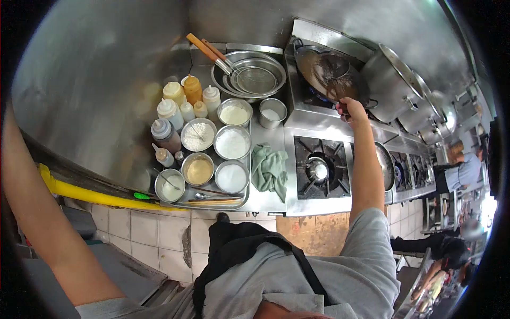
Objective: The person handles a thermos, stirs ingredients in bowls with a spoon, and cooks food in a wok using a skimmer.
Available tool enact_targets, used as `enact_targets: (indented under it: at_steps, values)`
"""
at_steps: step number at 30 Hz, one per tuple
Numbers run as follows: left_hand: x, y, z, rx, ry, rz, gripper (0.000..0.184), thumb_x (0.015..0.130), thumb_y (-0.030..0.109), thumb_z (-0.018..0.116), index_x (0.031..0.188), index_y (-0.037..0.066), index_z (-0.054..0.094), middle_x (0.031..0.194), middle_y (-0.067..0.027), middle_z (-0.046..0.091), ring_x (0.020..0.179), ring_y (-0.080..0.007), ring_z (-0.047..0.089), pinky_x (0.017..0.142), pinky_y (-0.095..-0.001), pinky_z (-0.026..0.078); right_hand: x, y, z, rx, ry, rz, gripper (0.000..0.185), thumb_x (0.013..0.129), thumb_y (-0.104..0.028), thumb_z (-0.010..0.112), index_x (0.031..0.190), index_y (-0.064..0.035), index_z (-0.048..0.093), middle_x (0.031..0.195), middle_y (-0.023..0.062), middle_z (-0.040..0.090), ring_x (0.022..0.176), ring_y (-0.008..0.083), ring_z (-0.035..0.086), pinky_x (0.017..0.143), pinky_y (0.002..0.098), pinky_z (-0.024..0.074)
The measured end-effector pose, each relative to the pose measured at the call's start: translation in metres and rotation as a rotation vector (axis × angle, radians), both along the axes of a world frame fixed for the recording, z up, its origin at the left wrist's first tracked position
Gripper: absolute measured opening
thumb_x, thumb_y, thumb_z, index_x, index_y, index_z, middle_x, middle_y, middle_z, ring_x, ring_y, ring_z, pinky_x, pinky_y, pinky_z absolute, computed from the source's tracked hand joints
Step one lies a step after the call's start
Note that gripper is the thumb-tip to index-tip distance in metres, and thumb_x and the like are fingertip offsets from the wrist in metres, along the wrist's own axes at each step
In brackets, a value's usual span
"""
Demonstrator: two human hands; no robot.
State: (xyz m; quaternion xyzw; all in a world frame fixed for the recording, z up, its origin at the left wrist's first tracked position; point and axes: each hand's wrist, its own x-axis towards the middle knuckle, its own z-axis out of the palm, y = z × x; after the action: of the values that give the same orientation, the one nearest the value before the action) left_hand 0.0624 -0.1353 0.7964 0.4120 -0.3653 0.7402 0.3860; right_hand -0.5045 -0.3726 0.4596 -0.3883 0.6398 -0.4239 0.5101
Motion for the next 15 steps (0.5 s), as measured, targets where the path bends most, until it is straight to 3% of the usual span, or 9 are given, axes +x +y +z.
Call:
enact_targets:
  at_steps: [1,5,7,10,11,13,15]
  values:
    - [-0.008,0.000,-0.007,0.025,-0.028,0.152,0.037,0.063,0.031,0.074,0.081,0.000,0.064,0.114,-0.0402,0.044,0.108,-0.0523,0.046,0.091,-0.0603,0.041,0.001,0.001,0.001,0.021,-0.032,0.037,0.010,0.090,-0.016,0.051,0.087,-0.0059,0.053,0.071,0.0049,0.061,0.048,0.0115,0.053,0.038,0.0269,0.0358]
    - [0.010,-0.004,0.003,0.027,-0.022,0.291,0.037,0.064,0.031,0.073,0.081,0.000,0.064,0.115,-0.0407,0.043,0.108,-0.0524,0.047,0.091,-0.0601,0.041,0.016,0.019,0.011,-0.003,-0.093,0.034,0.012,0.090,-0.015,0.050,0.088,-0.0042,0.053,0.070,0.0054,0.061,0.048,0.0108,0.052,0.038,0.0257,0.0377]
    - [0.008,-0.009,0.006,-0.091,-0.022,0.059,0.038,0.064,0.031,0.073,0.082,-0.001,0.064,0.115,-0.0405,0.043,0.107,-0.0524,0.047,0.091,-0.0601,0.041,0.023,0.034,0.020,-0.007,-0.094,0.049,0.013,0.091,-0.014,0.050,0.087,-0.0027,0.053,0.072,0.0060,0.061,0.049,0.0111,0.053,0.038,0.0248,0.0389]
    - [0.016,0.000,0.016,-0.018,0.047,-0.143,0.038,0.064,0.031,0.073,0.082,-0.001,0.064,0.116,-0.0407,0.042,0.106,-0.0526,0.048,0.091,-0.0604,0.041,0.027,0.051,0.025,-0.028,-0.097,0.050,0.015,0.092,-0.015,0.049,0.087,-0.0019,0.054,0.073,0.0066,0.061,0.049,0.0115,0.052,0.037,0.0251,0.0383]
    - [0.017,-0.002,0.015,-0.018,0.046,-0.143,0.038,0.064,0.031,0.073,0.082,-0.001,0.064,0.116,-0.0407,0.042,0.106,-0.0526,0.048,0.091,-0.0604,0.041,0.024,0.053,0.022,-0.029,-0.098,0.049,0.015,0.092,-0.015,0.049,0.087,-0.0019,0.054,0.073,0.0066,0.061,0.049,0.0115,0.052,0.037,0.0251,0.0383]
    - [0.012,-0.010,0.011,-0.116,0.023,0.101,0.039,0.065,0.032,0.073,0.084,-0.001,0.064,0.118,-0.0413,0.041,0.108,-0.0535,0.047,0.092,-0.0606,0.040,0.019,0.059,0.017,-0.052,-0.150,0.071,0.016,0.093,-0.015,0.049,0.088,-0.0016,0.055,0.075,0.0069,0.061,0.051,0.0114,0.052,0.038,0.0248,0.0384]
    - [0.012,-0.001,0.014,-0.075,0.072,0.011,0.039,0.065,0.032,0.073,0.085,-0.001,0.064,0.119,-0.0419,0.040,0.109,-0.0537,0.046,0.091,-0.0607,0.040,0.016,0.067,0.015,-0.060,-0.177,0.066,0.016,0.093,-0.015,0.049,0.089,-0.0013,0.055,0.075,0.0069,0.061,0.052,0.0113,0.052,0.039,0.0247,0.0385]
